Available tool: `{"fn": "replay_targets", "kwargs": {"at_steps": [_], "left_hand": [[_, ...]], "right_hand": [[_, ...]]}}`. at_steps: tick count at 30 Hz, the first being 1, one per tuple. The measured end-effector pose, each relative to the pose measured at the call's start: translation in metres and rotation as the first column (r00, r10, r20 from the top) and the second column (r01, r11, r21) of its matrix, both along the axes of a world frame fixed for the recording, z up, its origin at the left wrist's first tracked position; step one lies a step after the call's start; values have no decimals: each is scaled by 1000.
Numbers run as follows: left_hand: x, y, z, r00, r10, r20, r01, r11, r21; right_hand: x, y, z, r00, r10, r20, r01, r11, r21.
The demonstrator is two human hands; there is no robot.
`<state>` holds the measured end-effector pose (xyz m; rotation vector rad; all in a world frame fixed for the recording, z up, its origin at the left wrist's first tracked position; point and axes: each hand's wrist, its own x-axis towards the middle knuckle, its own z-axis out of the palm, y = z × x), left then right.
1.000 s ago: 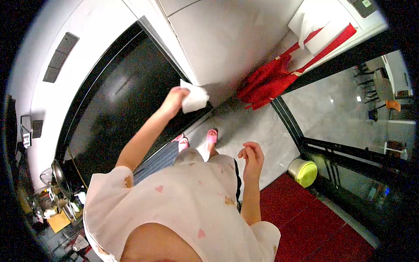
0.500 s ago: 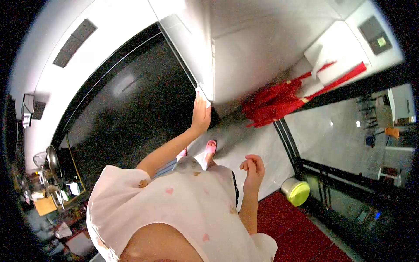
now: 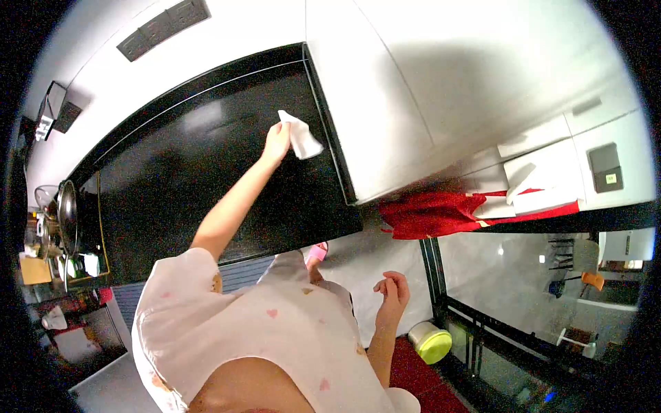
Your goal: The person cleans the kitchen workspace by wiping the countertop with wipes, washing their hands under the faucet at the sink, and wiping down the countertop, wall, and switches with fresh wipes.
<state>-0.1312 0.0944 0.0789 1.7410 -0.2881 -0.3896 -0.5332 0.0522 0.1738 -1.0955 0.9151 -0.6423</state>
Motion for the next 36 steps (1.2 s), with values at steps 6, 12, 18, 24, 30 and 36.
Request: {"fn": "replay_targets", "kwargs": {"at_steps": [6,12,18,24,30,36], "left_hand": [[-22,92,84,862,-391,-322,288,902,-323],[-36,192,147,852,-490,-187,438,861,-260],[-52,301,158,951,-147,-273,-23,845,-534],[-74,390,92,671,-350,-654,-416,552,-722],[-25,461,78,806,-260,-532,-356,505,-786],[141,626,78,741,506,-442,-666,473,-577]], "right_hand": [[133,26,4,840,517,164,-507,856,-101],[279,112,-4,278,690,669,-910,412,-47],[323,205,-5,304,796,523,-952,240,189],[348,295,7,-42,959,281,-973,24,-228],[418,353,-15,-170,982,-78,-917,-186,-352],[444,402,-9,482,873,-74,-872,471,-130]]}}
